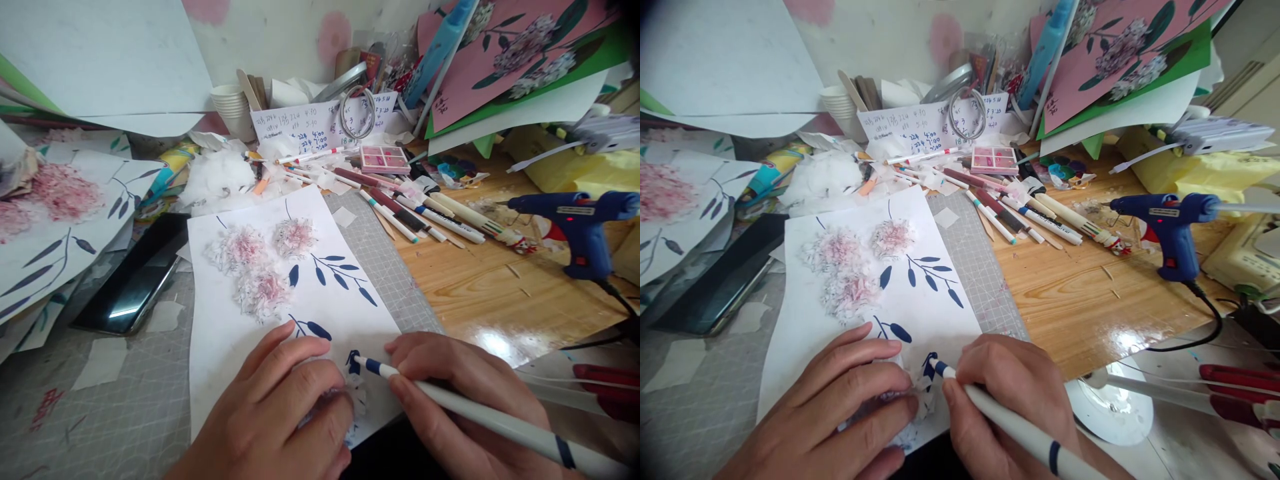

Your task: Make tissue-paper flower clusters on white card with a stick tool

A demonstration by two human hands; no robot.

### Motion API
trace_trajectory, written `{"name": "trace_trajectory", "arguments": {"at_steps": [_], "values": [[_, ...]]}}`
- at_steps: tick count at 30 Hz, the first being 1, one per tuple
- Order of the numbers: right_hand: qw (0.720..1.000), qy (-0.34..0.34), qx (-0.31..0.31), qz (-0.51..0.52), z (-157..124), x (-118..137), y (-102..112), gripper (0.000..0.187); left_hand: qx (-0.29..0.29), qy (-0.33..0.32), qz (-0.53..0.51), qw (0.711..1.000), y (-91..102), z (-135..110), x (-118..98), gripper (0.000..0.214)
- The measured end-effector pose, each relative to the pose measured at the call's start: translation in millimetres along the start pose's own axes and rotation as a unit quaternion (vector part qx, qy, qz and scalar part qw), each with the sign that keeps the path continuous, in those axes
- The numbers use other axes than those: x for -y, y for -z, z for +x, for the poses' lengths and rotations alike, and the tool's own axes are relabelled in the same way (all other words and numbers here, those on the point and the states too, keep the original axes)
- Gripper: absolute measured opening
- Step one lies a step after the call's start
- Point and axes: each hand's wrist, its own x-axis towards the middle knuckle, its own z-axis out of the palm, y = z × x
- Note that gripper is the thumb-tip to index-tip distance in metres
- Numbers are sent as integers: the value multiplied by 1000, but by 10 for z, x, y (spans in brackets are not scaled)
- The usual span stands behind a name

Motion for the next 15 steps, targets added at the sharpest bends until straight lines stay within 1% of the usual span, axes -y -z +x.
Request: {"name": "trace_trajectory", "arguments": {"at_steps": [2, 4, 5, 9, 11, 13, 15], "values": [[999, 20, 24, 9, 0, 7, -1, 8, 4, 11, 3, 1000, -2, -3, 9, 15], [999, 26, 39, 14, 0, 12, -6, 8, -4, 0, -1, 1000, -5, -10, 11, 16], [999, 20, 39, 14, 0, 13, -9, 8, -9, -8, -4, 1000, -5, -12, 7, 16], [1000, -2, 7, 4, 2, 2, -17, 8, 13, 12, -1, 1000, 11, -7, -23, 15], [1000, 9, 19, 10, 4, -3, -7, 9, 10, 16, -3, 1000, 19, 0, -34, 16], [998, 27, 47, 23, 4, -3, 7, 10, 7, 20, -8, 1000, 18, 3, -34, 16], [998, 30, 48, 28, 2, 0, 11, 10, 5, 19, -13, 1000, 8, -2, -28, 17]]}}
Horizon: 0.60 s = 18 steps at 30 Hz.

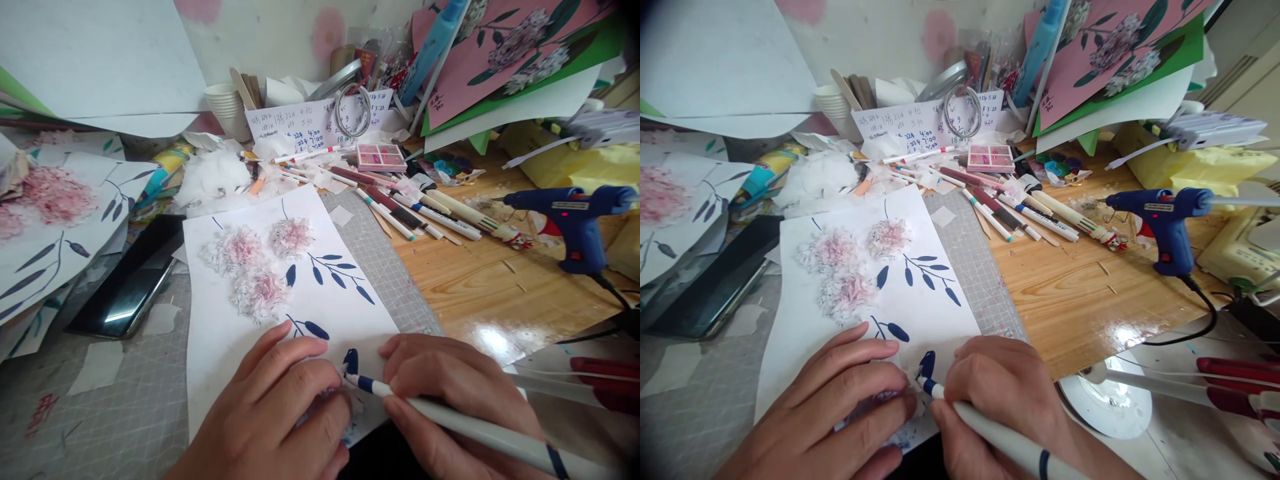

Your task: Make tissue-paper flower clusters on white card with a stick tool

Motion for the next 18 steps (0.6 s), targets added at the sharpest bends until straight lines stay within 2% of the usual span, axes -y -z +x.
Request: {"name": "trace_trajectory", "arguments": {"at_steps": [4, 7, 11, 15, 18], "values": [[998, -34, -56, -14, -1, 3, -27, 9, -13, 8, -9, 1000, -15, -21, 6, 16], [997, -46, -67, -10, -6, 1, -42, 8, -9, 13, -12, 1000, -8, -26, -4, 16], [998, -27, -53, -11, -16, -20, -30, 9, -9, 14, -15, 1000, -10, -21, -18, 16], [1000, 12, -5, 4, -6, -27, -4, 12, -25, 11, -17, 999, -34, -20, -19, 14], [1000, 14, 4, 8, -1, -12, 3, 11, -24, 10, -17, 1000, -43, -11, -5, 14]]}}
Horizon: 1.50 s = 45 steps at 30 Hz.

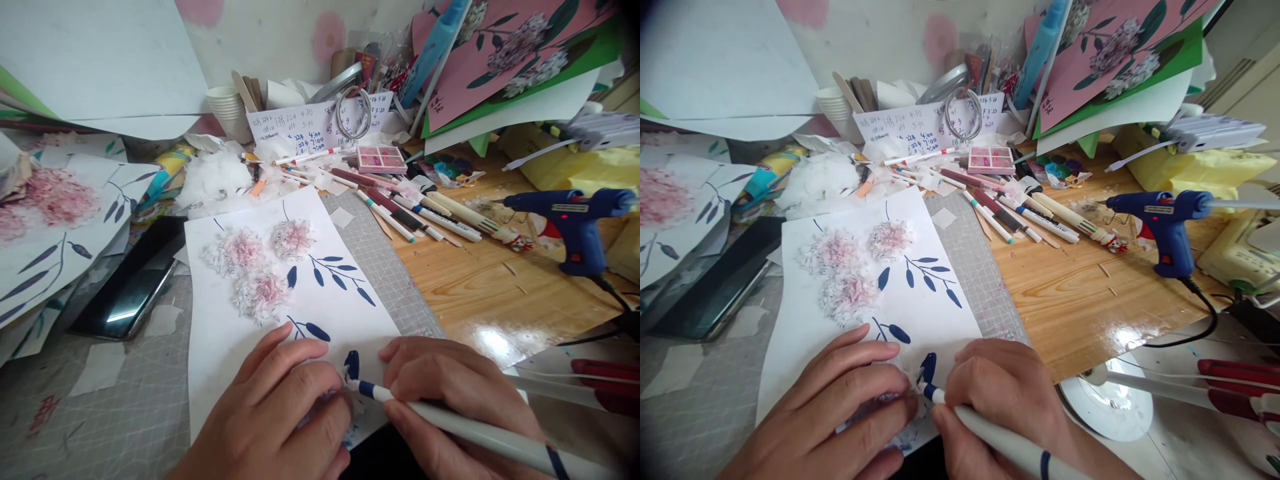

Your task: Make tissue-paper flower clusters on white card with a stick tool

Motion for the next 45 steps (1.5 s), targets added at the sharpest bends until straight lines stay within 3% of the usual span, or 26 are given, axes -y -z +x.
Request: {"name": "trace_trajectory", "arguments": {"at_steps": [8, 30, 35, 38, 42, 45], "values": [[996, -58, -64, -5, 9, -1, -61, 8, 21, 5, 7, 1000, 33, -15, -5, 16], [992, -89, -84, -15, -9, 9, -31, 9, 16, 6, 6, 1000, 38, -11, -16, 12], [996, -57, -62, -20, -6, 6, 17, 10, 12, -24, 16, 1000, 37, -6, 22, 16], [994, -75, -75, -23, -8, 7, -9, 9, 0, -58, 25, 998, 21, -3, 55, 19], [993, -82, -85, -14, 8, 12, -54, 8, 19, -25, 35, 999, 22, 0, 68, 16], [995, -74, -67, -13, 15, 17, -52, 10, 10, -49, 24, 998, 28, -4, 79, 17]]}}
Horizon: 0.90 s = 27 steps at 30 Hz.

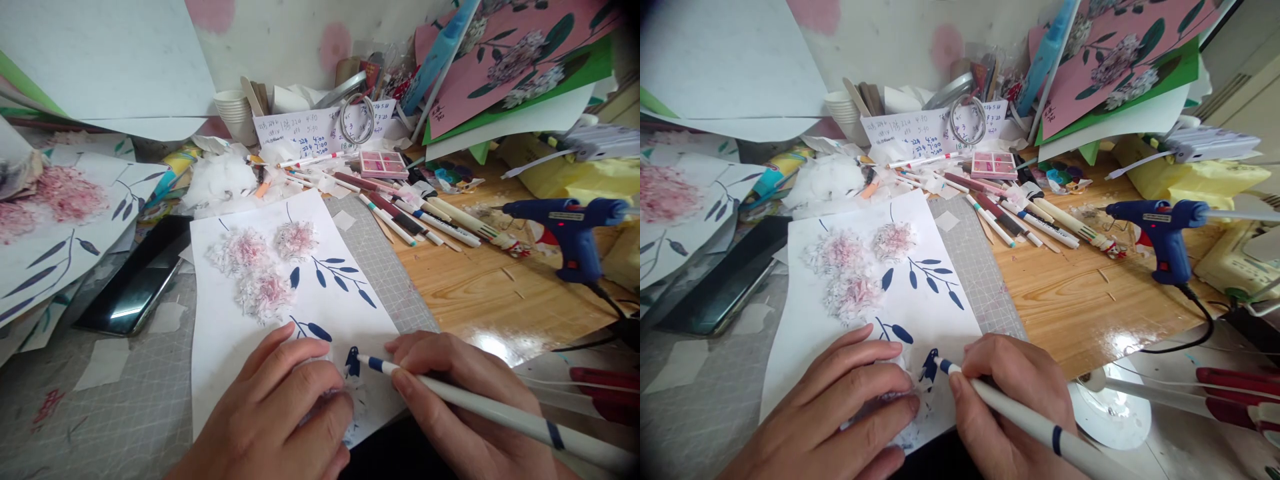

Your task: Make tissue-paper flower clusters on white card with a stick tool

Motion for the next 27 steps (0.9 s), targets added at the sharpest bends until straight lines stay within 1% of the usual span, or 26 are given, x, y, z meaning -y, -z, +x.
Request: {"name": "trace_trajectory", "arguments": {"at_steps": [2, 5, 8, 17, 21, 25, 27], "values": [[1000, 1, 0, 3, -3, -1, 11, 10, -3, -7, -8, 1000, 4, 0, -2, 20], [1000, 1, -3, 7, -8, -6, 18, 9, 23, 26, -11, 999, 12, 9, -34, 20], [1000, 2, 12, 10, -2, -8, 10, 10, 22, 50, -12, 998, 18, 20, -71, 17], [1000, -2, -4, -1, -5, -3, 15, 9, 24, 44, 4, 999, 41, 4, -82, 14], [1000, -9, -14, -4, -6, -25, 5, 9, 12, 18, 0, 1000, 34, 11, -57, 15], [1000, -19, -21, -3, -19, -40, -6, 9, 36, 50, -9, 998, 54, 14, -86, 16], [1000, -19, -20, -3, -21, -38, 1, 9, 41, 52, -13, 998, 67, 18, -111, 17]]}}
